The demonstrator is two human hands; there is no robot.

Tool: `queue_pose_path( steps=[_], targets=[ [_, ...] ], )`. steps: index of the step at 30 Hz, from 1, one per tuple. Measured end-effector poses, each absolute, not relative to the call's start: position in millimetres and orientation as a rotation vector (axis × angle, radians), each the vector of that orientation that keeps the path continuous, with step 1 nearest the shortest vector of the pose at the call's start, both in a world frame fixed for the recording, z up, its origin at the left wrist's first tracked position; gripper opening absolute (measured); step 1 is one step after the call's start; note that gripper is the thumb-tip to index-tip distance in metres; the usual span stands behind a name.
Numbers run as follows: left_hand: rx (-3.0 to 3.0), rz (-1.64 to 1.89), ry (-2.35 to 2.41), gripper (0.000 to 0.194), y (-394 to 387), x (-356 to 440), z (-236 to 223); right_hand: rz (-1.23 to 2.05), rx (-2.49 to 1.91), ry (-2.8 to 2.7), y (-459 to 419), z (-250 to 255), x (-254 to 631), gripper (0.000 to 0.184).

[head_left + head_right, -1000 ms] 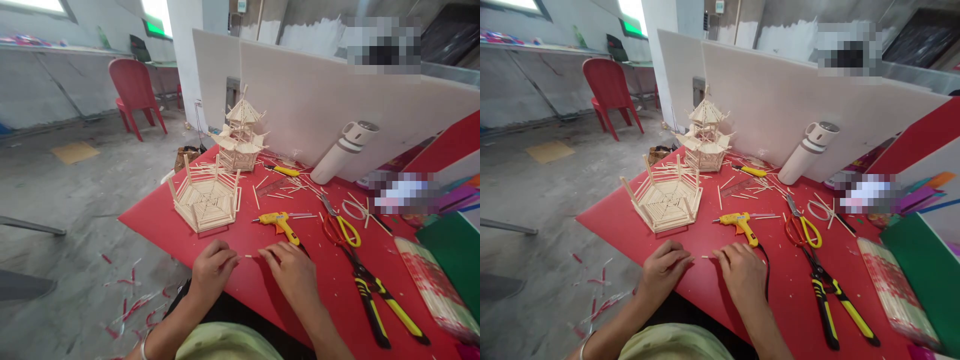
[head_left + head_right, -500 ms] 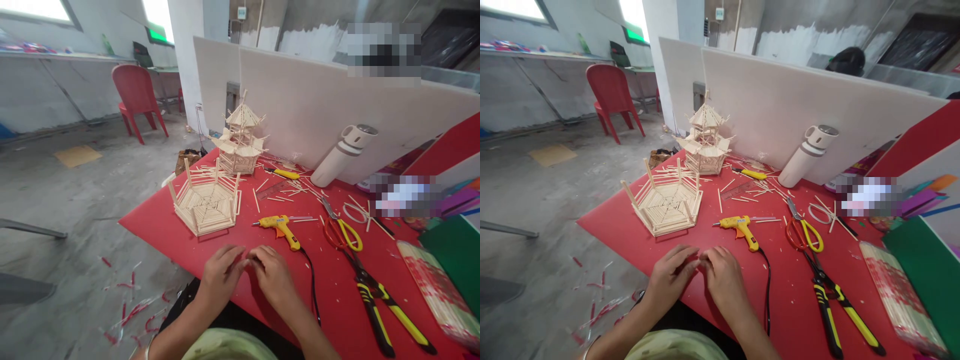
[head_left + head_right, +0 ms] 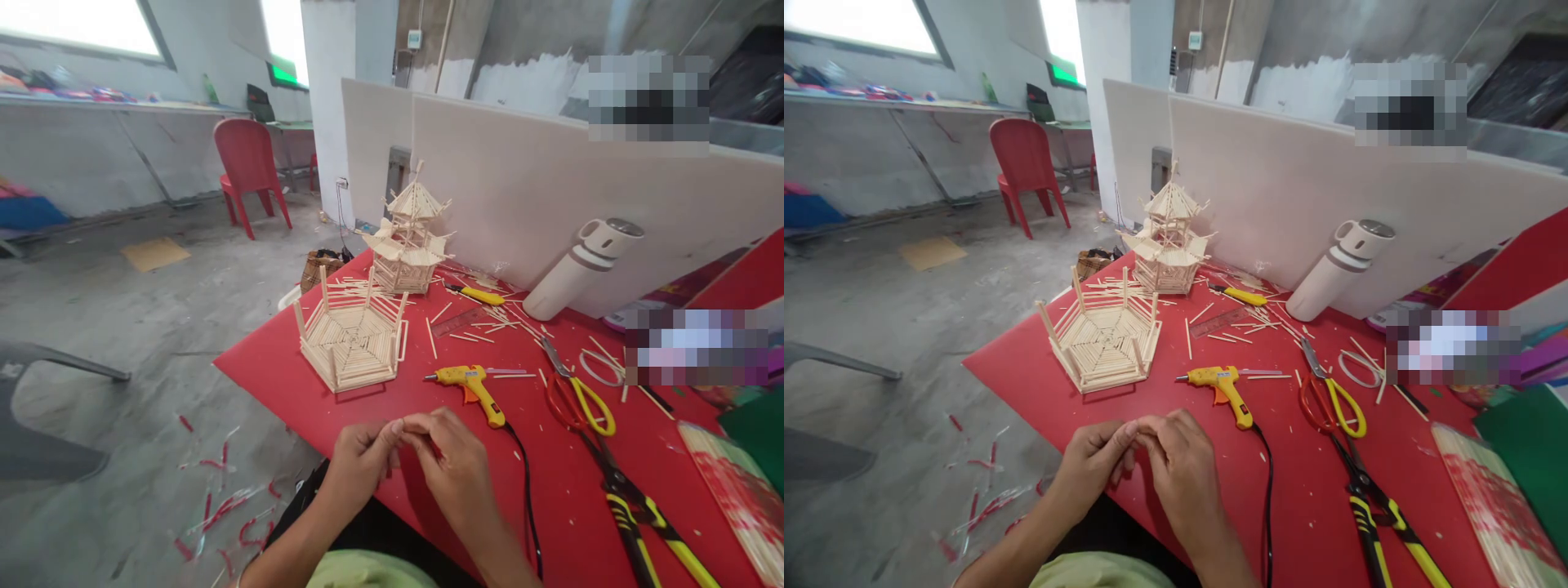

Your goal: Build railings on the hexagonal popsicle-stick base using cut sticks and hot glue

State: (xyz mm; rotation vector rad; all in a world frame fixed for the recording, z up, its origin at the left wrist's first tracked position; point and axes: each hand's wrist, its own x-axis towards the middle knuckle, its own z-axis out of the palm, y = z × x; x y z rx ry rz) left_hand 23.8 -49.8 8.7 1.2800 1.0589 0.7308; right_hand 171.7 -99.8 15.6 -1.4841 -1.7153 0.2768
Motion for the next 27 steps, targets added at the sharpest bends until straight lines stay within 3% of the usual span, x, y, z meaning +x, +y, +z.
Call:
queue_pose_path(
  steps=[6,16,24,27],
  targets=[
    [1.025,0.858,0.994,0.031,-46,24,9,0.303,-1.512,-1.697,-97,20,174,0.013],
    [0.846,0.684,0.891,0.050,-45,21,-5,0.553,-1.455,-1.623,-87,17,169,0.014],
    [0.723,0.652,0.778,0.034,-42,27,7,0.650,-1.493,-1.451,-82,24,174,0.022],
    [0.720,0.663,0.791,0.040,-41,33,13,0.619,-1.523,-1.398,-83,25,179,0.020]
  ],
)
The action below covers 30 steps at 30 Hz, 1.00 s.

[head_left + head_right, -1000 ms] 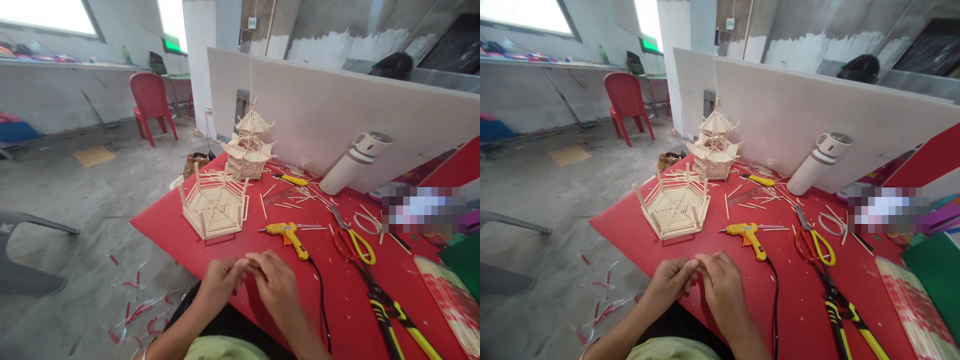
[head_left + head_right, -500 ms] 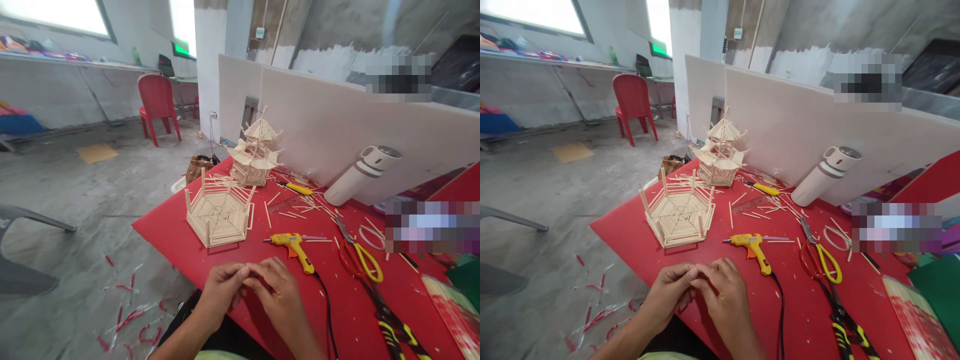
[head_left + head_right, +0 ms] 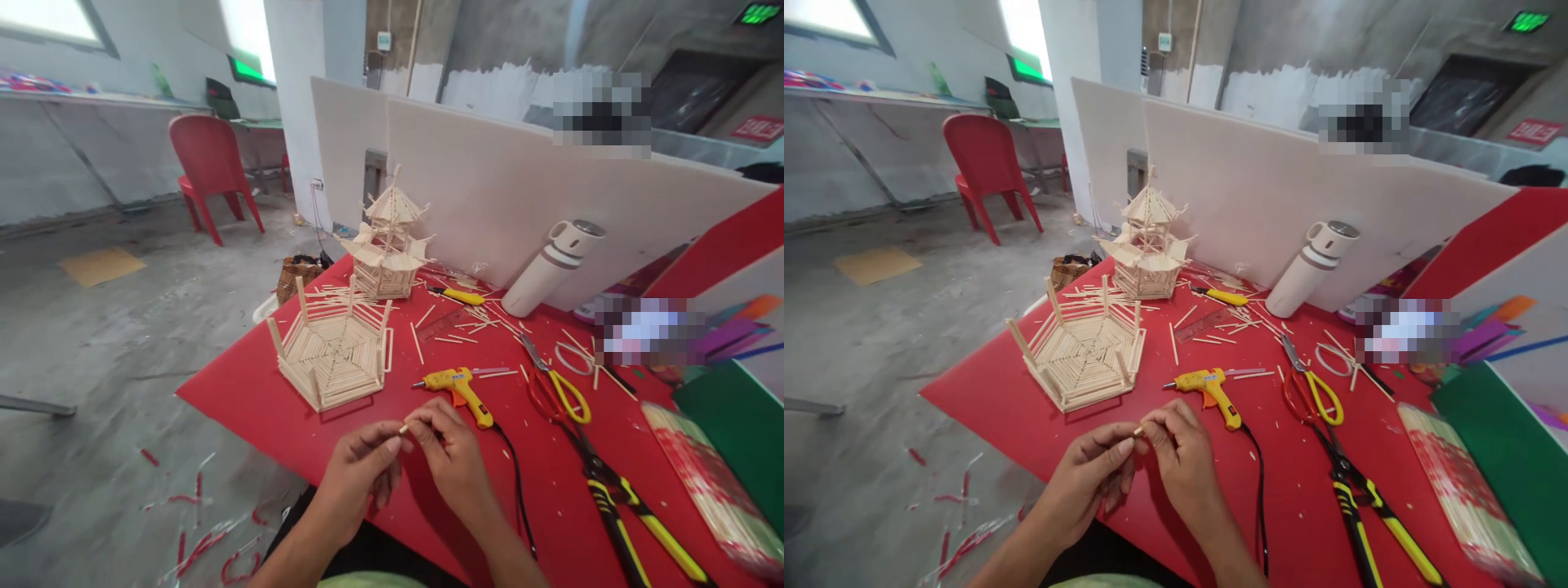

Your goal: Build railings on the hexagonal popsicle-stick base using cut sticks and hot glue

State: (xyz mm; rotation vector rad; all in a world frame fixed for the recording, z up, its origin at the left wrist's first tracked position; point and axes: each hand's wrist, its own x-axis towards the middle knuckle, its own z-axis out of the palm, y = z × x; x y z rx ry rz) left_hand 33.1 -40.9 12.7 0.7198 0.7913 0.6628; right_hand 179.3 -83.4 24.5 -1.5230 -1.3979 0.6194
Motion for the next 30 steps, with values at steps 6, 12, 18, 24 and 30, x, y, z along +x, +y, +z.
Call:
queue_pose_path(
  steps=[6,12,18,24,30],
  targets=[
    [0.829,0.609,0.855,0.040,-41,52,12,0.471,-1.574,-1.414,-94,28,194,0.020],
    [0.856,0.576,0.826,0.036,-40,94,21,0.363,-1.630,-1.336,-108,34,225,0.020],
    [0.888,0.590,0.806,0.040,-39,144,41,0.329,-1.730,-1.230,-125,49,291,0.025],
    [0.873,0.574,0.818,0.040,-38,178,47,0.119,-2.213,-1.152,-160,53,353,0.029],
    [0.822,0.599,0.810,0.036,-40,191,40,0.135,-2.846,-1.044,-225,13,373,0.087]
  ],
)
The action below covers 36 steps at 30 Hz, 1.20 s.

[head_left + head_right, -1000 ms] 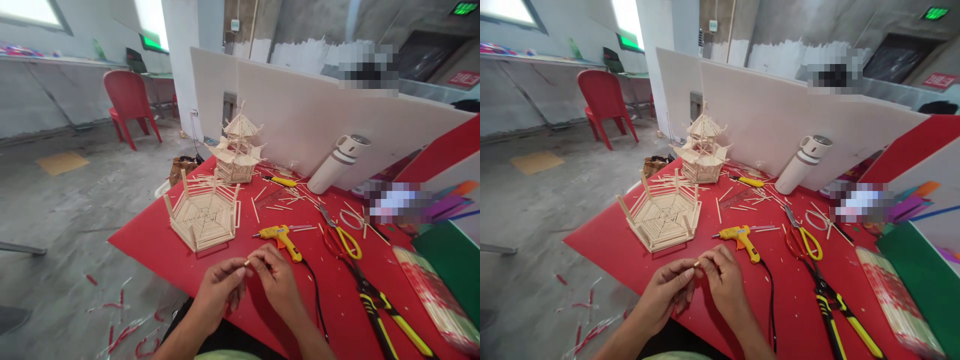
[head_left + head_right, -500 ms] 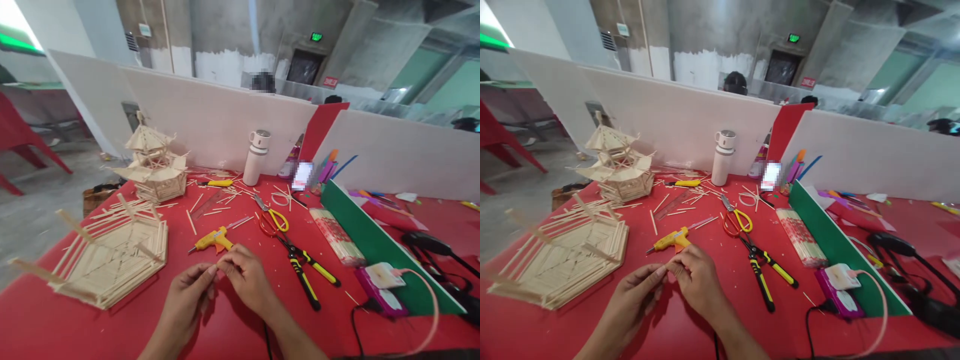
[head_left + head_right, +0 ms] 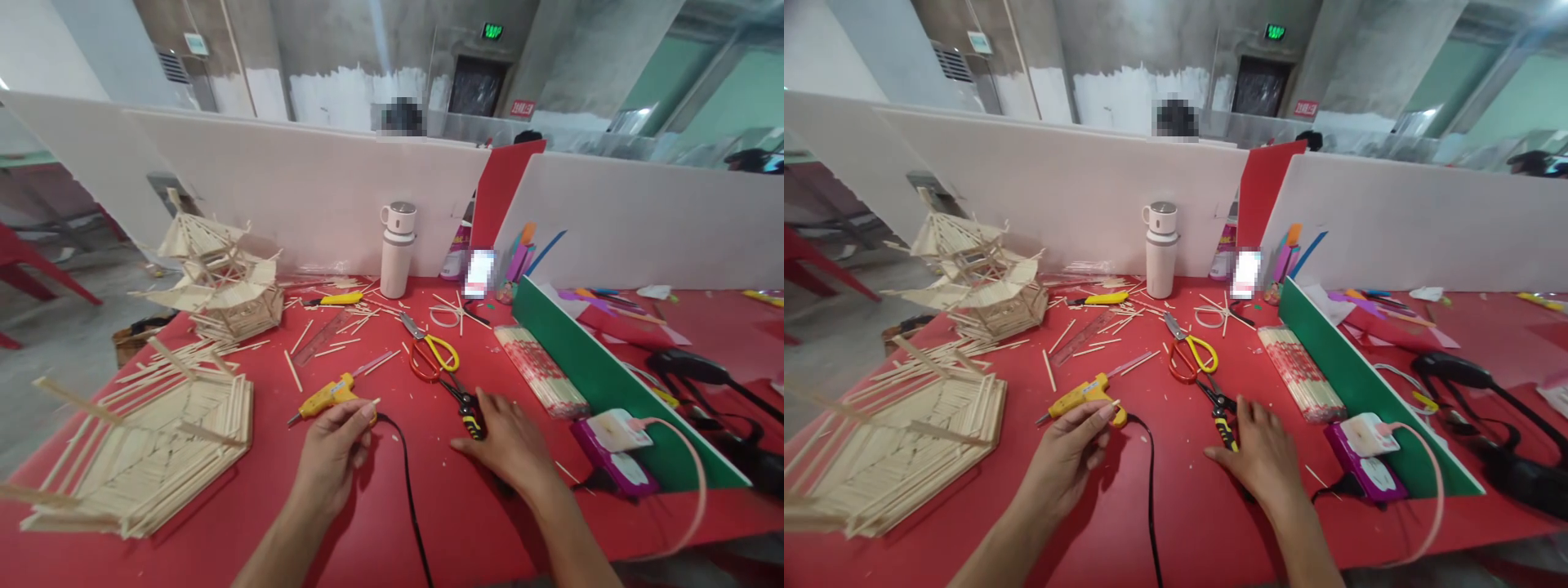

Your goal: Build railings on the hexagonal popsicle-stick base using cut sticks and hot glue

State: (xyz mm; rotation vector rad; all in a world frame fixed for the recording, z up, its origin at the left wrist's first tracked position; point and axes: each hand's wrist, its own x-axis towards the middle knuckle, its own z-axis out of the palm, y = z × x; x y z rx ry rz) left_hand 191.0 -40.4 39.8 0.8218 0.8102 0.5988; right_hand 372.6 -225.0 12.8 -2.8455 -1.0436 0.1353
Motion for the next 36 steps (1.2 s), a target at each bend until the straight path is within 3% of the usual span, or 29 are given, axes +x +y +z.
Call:
queue_pose_path(
  steps=[3,6,10,16,19,21,26,36],
  targets=[
    [0.815,0.595,0.815,0.034,-40,190,37,0.085,-2.945,-0.956,-249,0,370,0.083],
    [0.829,0.608,0.802,0.030,-38,187,31,0.090,-2.954,-0.897,-261,0,365,0.066],
    [0.829,0.639,0.789,0.028,-35,181,24,0.357,-2.711,-0.699,-279,8,360,0.044],
    [0.810,0.693,0.776,0.029,-34,180,29,0.954,-1.502,-0.165,-282,34,335,0.056],
    [0.819,0.744,0.745,0.029,-33,178,38,1.188,-1.009,-0.203,-246,54,306,0.074],
    [0.830,0.784,0.723,0.029,-31,174,44,1.267,-1.004,-0.317,-216,63,287,0.081],
    [0.861,0.912,0.698,0.027,-18,154,63,1.405,-1.146,-0.525,-165,61,254,0.077],
    [0.963,0.981,0.725,0.024,-14,146,63,1.293,-1.463,-0.728,-146,58,243,0.081]
  ],
)
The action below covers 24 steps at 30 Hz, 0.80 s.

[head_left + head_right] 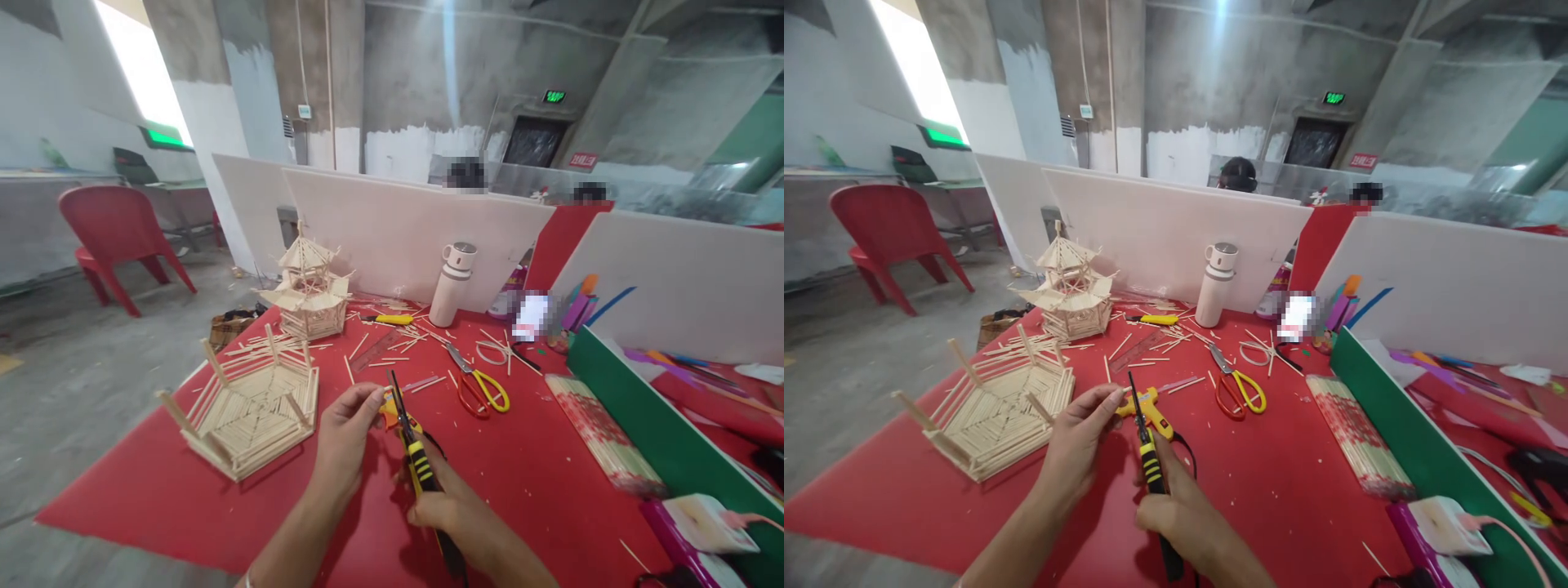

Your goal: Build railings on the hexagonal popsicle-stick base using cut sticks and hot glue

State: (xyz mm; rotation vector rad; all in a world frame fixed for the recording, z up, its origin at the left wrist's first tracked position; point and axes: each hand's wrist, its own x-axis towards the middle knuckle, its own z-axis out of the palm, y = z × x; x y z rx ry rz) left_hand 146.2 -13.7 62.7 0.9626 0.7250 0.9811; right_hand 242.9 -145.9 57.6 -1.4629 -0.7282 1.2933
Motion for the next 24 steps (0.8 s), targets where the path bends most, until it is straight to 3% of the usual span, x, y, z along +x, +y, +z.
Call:
queue_pose_path(
  steps=[5,8,17,24],
  targets=[
    [1.128,0.984,0.699,0.018,-17,146,64,1.280,-1.423,-0.744,-142,53,241,0.052],
    [1.178,1.010,0.707,0.016,-17,145,68,1.277,-1.402,-0.758,-142,51,240,0.044],
    [1.190,0.994,0.762,0.017,-16,145,68,1.330,-1.222,-0.669,-141,46,237,0.051],
    [1.247,0.985,0.784,0.019,-18,144,66,1.298,-1.311,-0.719,-140,39,238,0.045]
  ],
)
